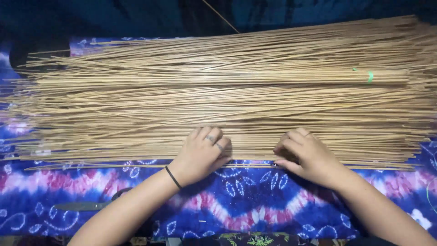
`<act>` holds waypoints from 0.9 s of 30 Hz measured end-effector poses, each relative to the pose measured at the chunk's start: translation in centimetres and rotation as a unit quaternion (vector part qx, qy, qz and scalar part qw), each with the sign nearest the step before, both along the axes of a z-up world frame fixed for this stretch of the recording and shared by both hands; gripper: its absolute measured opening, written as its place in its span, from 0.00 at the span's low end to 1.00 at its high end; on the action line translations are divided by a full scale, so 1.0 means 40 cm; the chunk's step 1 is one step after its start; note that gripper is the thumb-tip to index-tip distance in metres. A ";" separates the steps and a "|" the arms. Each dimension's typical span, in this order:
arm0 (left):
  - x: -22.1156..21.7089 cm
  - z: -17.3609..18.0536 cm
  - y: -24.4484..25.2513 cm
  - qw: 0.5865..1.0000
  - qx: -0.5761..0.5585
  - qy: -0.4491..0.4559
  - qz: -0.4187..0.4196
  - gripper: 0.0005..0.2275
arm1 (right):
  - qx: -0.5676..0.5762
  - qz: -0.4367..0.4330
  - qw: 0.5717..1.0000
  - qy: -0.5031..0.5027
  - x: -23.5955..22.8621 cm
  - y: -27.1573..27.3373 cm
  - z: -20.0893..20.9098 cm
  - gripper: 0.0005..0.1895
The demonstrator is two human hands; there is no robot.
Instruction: Sorting and bundling long wooden sticks on a work surface.
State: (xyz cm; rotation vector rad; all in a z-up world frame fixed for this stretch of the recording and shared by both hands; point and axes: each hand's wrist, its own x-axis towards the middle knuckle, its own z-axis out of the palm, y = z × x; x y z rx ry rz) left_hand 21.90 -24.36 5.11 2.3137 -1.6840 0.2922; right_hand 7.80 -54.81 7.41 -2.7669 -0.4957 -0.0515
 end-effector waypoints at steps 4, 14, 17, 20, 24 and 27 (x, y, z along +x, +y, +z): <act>-0.011 -0.013 0.016 0.991 0.043 0.119 0.046 0.20 | -0.023 -0.051 0.998 -0.037 -0.036 -0.019 -0.070 0.07; -0.079 -0.018 0.045 0.992 -0.084 -0.070 0.066 0.06 | -0.113 -0.062 0.979 -0.155 -0.089 0.012 -0.076 0.12; -0.126 0.004 0.090 0.978 -0.132 -0.142 0.081 0.06 | -0.117 -0.079 0.970 -0.197 -0.119 0.044 -0.054 0.11; -0.206 0.037 0.196 0.981 -0.100 -0.101 0.131 0.15 | -0.064 -0.064 0.979 -0.185 -0.161 0.131 -0.011 0.19; -0.273 0.002 0.388 0.956 -0.069 -0.016 0.286 0.19 | -0.070 -0.068 0.987 -0.130 -0.182 0.195 -0.026 0.20; -0.329 -0.046 0.461 0.934 -0.033 0.006 0.355 0.17 | -0.083 -0.065 0.990 -0.093 -0.173 0.206 -0.033 0.20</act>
